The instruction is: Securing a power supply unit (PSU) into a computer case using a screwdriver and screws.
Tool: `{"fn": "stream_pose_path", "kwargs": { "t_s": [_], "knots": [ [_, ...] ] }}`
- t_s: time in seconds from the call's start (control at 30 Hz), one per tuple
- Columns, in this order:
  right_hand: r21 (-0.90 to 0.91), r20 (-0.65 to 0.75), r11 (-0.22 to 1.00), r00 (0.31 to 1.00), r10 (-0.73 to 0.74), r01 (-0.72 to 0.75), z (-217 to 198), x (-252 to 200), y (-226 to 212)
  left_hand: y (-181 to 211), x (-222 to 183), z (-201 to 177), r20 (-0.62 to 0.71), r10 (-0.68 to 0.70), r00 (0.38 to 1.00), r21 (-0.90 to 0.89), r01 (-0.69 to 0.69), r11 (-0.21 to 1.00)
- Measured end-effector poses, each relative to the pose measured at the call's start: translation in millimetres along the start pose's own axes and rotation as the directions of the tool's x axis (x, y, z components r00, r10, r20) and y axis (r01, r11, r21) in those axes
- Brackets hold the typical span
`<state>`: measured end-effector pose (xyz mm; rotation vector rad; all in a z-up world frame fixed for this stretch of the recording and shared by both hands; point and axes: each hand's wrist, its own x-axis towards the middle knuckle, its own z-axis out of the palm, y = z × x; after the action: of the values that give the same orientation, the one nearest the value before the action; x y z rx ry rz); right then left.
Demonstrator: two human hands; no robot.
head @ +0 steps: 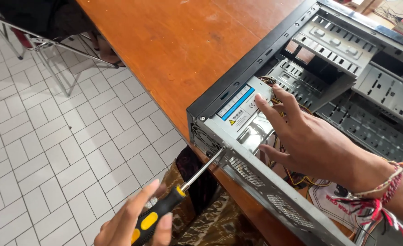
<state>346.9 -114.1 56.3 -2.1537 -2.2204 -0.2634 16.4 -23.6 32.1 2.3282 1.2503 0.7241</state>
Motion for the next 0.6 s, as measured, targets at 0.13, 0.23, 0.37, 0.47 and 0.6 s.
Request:
{"fn": "stream_pose_path", "kwargs": {
  "t_s": [0.13,0.23,0.37,0.47,0.6],
  "knots": [
    [0.014,-0.04,0.999,0.998,-0.04,0.041,4,-3,3,7,7,-1,0.091,-0.096,0.991,-0.123,0.107,0.987],
    [0.115,-0.078,0.993,0.996,-0.031,0.04,0,-1,4,-9,8,7,0.152,-0.019,0.988,0.028,0.015,1.0],
    [0.205,-0.085,0.977,0.996,-0.037,0.054,2,1,7,-34,-3,11,0.135,0.189,0.973,0.211,-0.215,0.954],
    [0.308,-0.11,0.948,0.993,-0.043,0.075,5,1,8,-31,4,-1,0.153,0.491,0.858,0.142,-0.511,0.848],
    [0.345,-0.127,0.935,0.991,-0.043,0.084,4,-1,8,-29,3,5,0.125,0.606,0.785,0.098,-0.618,0.78]
  ]
}}
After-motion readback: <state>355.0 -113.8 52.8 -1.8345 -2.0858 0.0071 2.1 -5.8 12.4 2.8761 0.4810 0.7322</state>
